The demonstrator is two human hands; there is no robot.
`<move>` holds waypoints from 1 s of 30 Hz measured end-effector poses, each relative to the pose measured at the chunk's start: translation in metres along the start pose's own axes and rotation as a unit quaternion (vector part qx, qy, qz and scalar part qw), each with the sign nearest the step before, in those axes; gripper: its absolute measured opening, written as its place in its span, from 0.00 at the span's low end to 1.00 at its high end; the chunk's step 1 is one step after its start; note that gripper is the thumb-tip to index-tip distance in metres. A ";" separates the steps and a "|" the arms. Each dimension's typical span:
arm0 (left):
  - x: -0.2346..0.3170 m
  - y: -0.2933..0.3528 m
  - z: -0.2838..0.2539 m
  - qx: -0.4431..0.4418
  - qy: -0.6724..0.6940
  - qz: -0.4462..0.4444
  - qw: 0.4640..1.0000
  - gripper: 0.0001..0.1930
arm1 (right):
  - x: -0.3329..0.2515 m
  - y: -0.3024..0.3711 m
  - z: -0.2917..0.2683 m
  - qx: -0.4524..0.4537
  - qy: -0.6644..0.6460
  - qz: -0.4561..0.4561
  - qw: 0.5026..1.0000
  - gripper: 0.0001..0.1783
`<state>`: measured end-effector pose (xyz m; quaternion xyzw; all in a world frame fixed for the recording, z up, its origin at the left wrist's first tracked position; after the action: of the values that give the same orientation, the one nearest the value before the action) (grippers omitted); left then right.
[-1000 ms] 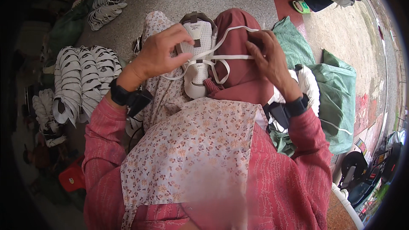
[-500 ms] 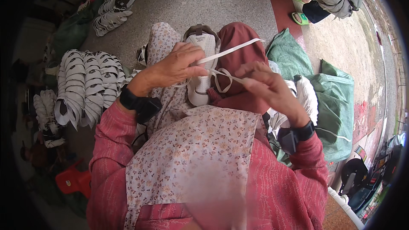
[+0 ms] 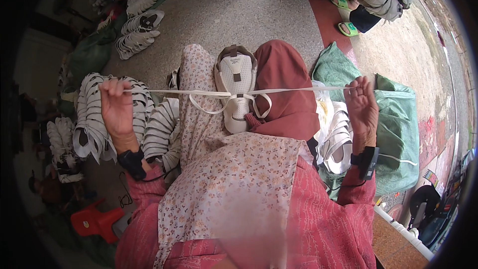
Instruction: Insert laces and assemble shoe components for athletic footwear.
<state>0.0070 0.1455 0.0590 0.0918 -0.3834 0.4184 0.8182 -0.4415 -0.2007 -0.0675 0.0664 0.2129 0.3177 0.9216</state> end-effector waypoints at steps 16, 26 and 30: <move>-0.114 0.019 0.068 -0.205 -0.379 -0.161 0.888 0.17 | 0.106 -0.007 0.111 -0.178 0.581 -0.132 0.783 0.10; -0.129 0.024 0.086 -0.194 -0.440 -0.181 0.858 0.15 | 0.184 -0.008 0.169 -0.208 0.542 0.005 0.814 0.09; -0.130 0.022 0.079 -0.201 -0.457 -0.189 0.846 0.15 | 0.189 -0.010 0.169 -0.224 0.542 -0.013 0.810 0.09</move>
<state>-0.0997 0.0427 0.0182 0.1767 -0.7650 0.0804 0.6141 -0.2285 -0.0908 0.0163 -0.3279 0.6017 0.3292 0.6497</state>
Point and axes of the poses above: each hand's wrist, its own y-axis away from the middle knuckle, its own z-axis out of the palm, x = y × z, the point moved 2 cm from there along -y, towards the middle knuckle, and after that the axes turned 6 degrees about x, right-handed, at the moved point
